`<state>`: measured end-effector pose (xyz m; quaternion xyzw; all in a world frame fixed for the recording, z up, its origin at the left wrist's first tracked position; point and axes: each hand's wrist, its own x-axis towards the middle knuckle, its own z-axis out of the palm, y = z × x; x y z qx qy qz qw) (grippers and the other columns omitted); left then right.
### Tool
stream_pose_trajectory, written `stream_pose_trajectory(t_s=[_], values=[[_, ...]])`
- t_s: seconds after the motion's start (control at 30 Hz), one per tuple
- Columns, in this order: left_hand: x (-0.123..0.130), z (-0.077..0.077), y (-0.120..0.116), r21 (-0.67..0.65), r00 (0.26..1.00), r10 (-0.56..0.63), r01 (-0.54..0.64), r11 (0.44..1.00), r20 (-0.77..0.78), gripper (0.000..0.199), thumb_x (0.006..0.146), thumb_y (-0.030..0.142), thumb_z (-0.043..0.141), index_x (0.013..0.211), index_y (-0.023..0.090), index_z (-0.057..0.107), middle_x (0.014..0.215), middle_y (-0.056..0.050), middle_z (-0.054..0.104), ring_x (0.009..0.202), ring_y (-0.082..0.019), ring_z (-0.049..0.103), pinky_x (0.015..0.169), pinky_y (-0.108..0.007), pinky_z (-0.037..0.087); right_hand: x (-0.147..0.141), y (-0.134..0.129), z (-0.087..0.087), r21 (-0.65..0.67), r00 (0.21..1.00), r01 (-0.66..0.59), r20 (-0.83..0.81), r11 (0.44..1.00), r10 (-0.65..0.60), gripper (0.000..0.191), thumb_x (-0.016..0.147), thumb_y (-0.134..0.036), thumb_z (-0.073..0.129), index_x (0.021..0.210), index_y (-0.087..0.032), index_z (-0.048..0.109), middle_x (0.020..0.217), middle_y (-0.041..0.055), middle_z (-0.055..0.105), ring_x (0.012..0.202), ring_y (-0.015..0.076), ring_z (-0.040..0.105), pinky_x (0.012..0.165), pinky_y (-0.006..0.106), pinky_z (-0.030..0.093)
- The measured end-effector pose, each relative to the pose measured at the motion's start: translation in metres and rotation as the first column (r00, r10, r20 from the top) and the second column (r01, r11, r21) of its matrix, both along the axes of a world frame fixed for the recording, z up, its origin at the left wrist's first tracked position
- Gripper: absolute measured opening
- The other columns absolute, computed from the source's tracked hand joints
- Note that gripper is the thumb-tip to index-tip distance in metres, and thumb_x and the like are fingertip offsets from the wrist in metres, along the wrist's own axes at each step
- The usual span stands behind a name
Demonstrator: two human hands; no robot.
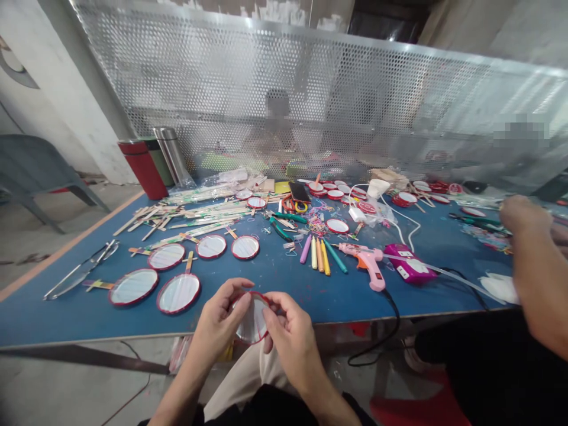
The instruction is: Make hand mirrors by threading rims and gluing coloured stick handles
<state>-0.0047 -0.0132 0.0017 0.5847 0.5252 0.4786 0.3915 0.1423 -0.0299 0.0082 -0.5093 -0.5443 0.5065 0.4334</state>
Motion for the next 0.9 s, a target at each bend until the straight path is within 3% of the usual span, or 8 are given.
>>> stream_pose_trajectory(t_s=[0.13,0.27,0.57,0.67,0.77,0.9], values=[[-0.001,0.000,-0.001,0.010,0.997,0.013,-0.013,1.000,0.070,0.015,0.083,0.029,0.053,0.094,0.020,0.058,0.072,0.002,0.063,0.064,-0.014,0.056,0.060,-0.022,0.045,-0.004,0.003,0.000,-0.029,0.998,0.042,-0.041,0.999,-0.043,0.030,0.084,-0.042,0.059,0.094,-0.015,0.062,0.063,-0.0023,0.056,0.038,0.0047,0.046,0.035,0.016,0.034],[0.000,-0.004,-0.001,0.005,0.997,0.040,-0.040,0.999,0.073,0.011,0.083,0.029,0.053,0.088,0.020,0.056,0.075,0.000,0.064,0.066,-0.014,0.057,0.061,-0.023,0.046,-0.005,0.004,0.001,-0.008,0.995,0.097,-0.031,0.995,-0.098,0.034,0.082,-0.046,0.061,0.092,-0.014,0.062,0.058,-0.0024,0.056,0.037,0.0062,0.048,0.035,0.015,0.035],[-0.002,-0.004,0.001,-0.027,0.998,-0.056,0.056,0.998,0.005,0.023,0.084,0.040,0.056,0.094,0.020,0.060,0.081,-0.001,0.068,0.073,-0.017,0.061,0.066,-0.025,0.048,-0.007,0.002,-0.010,0.012,0.995,0.102,0.020,0.995,-0.102,0.030,0.086,-0.046,0.056,0.093,-0.017,0.060,0.058,-0.0036,0.057,0.039,0.0081,0.054,0.035,0.015,0.037],[-0.002,-0.009,0.005,-0.043,1.000,-0.019,0.019,0.999,-0.008,0.024,0.084,0.041,0.055,0.096,0.020,0.059,0.073,0.000,0.066,0.063,-0.015,0.058,0.059,-0.024,0.045,-0.005,0.003,-0.011,0.014,0.996,0.085,0.034,0.996,-0.085,0.027,0.087,-0.044,0.054,0.092,-0.017,0.059,0.059,-0.0037,0.056,0.039,0.0079,0.054,0.035,0.014,0.037],[-0.001,-0.013,0.008,-0.015,0.996,0.024,-0.023,1.000,0.090,0.024,0.084,0.038,0.055,0.100,0.020,0.054,0.069,0.002,0.062,0.058,-0.014,0.056,0.055,-0.023,0.045,-0.002,0.004,-0.010,0.021,0.993,0.114,0.040,0.993,-0.115,0.028,0.087,-0.043,0.053,0.091,-0.016,0.059,0.056,-0.0039,0.055,0.039,0.0083,0.053,0.035,0.015,0.037],[0.002,-0.016,0.006,0.020,0.993,0.070,-0.072,0.997,0.095,0.013,0.082,0.032,0.057,0.086,0.020,0.054,0.070,0.003,0.060,0.057,-0.012,0.055,0.052,-0.022,0.046,-0.002,0.002,-0.014,0.113,0.982,0.172,0.063,0.979,-0.180,0.029,0.086,-0.043,0.054,0.091,-0.015,0.060,0.058,-0.0020,0.058,0.039,0.0085,0.053,0.036,0.016,0.040]])
